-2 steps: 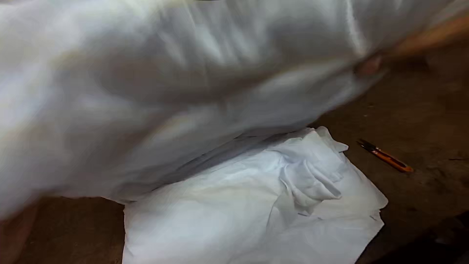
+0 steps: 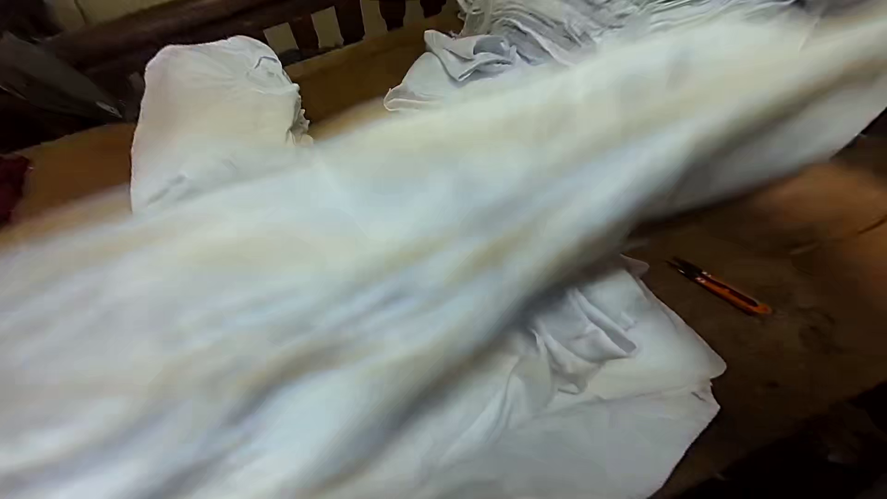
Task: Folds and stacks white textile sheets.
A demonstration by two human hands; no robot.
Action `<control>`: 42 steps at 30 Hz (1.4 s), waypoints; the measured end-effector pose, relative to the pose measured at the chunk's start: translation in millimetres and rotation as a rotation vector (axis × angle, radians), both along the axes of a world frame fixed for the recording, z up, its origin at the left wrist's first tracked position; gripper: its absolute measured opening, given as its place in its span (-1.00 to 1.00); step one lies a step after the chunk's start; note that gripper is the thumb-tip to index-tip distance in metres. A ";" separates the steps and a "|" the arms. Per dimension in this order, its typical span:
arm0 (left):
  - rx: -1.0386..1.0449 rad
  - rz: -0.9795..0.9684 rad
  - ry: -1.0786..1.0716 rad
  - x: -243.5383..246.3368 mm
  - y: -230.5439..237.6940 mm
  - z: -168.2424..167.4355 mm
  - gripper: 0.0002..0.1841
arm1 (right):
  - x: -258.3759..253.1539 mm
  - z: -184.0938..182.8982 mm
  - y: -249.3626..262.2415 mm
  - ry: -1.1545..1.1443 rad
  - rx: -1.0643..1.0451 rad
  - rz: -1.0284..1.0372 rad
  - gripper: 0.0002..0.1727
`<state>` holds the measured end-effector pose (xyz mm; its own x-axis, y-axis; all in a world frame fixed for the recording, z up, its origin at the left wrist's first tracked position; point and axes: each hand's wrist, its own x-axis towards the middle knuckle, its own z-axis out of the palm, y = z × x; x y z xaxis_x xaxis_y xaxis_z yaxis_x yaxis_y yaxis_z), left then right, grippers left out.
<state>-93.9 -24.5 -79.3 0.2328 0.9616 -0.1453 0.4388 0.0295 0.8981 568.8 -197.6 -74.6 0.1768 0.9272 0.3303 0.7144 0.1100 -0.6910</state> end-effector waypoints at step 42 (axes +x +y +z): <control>0.083 0.058 -0.104 55.6 -118.1 -55.6 -0.79 | -62.1 -92.1 -73.8 0.618 0.200 -0.110 -0.76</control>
<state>-38.3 -142.6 -134.9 0.1860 0.9816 -0.0432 0.3431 -0.0237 0.9390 506.7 -271.4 -166.7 0.4798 0.8239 0.3017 0.2073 0.2276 -0.9514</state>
